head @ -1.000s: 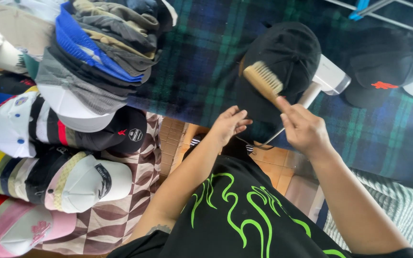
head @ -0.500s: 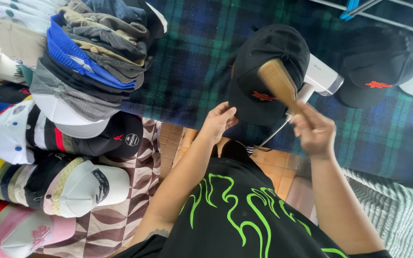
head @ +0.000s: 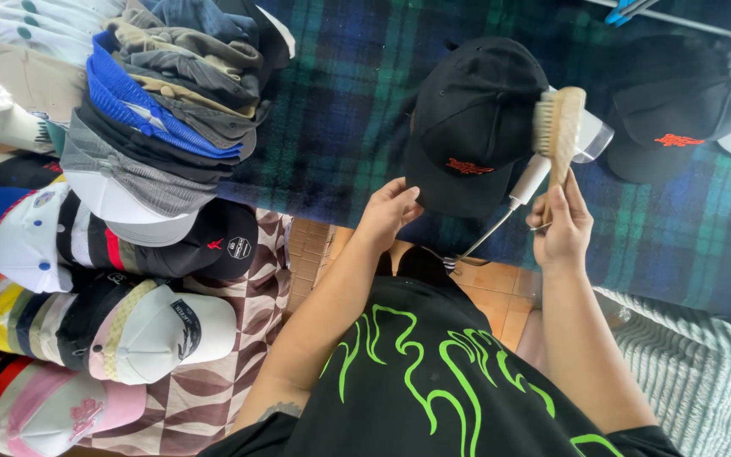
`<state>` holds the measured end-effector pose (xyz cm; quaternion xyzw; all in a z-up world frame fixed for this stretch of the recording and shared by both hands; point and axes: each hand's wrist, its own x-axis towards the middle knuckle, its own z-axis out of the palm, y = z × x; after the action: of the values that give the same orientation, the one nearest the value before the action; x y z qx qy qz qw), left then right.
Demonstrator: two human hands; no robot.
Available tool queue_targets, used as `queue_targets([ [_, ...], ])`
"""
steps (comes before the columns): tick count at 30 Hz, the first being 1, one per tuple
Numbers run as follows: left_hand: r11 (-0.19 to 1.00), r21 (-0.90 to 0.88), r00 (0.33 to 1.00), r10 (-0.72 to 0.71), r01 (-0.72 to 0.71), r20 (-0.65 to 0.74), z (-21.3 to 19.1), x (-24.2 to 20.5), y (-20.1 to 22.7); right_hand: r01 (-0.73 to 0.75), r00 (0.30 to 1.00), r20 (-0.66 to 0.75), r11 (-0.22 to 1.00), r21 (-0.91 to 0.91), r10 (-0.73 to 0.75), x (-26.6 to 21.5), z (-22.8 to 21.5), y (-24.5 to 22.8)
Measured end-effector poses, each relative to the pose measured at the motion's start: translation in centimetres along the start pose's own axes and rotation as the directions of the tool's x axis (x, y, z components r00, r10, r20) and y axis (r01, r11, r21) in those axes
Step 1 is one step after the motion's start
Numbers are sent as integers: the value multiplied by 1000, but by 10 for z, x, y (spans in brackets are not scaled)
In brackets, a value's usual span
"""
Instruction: Cleaning and reshaping baseball caps using a hair dryer and a brush.
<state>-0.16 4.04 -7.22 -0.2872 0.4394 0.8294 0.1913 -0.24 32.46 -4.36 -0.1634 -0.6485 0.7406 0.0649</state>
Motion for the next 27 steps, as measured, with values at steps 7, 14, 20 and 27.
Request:
queue_targets([
  [7, 998, -41, 999, -41, 41, 8, -6, 9, -4, -302, 910, -163, 878, 371, 381, -7, -12, 28],
  [14, 998, 14, 998, -66, 66, -2, -1, 7, 5, -432, 898, -84, 902, 12, 431, -110, -2, 37],
  [20, 997, 1, 997, -77, 77, 4, 0, -9, 11, -302, 933, -209, 953, -6, 295, -83, -24, 28],
  [27, 995, 63, 997, -71, 72, -25, 3, -11, 19, -215, 977, -58, 936, -281, 207, -109, -6, 38],
])
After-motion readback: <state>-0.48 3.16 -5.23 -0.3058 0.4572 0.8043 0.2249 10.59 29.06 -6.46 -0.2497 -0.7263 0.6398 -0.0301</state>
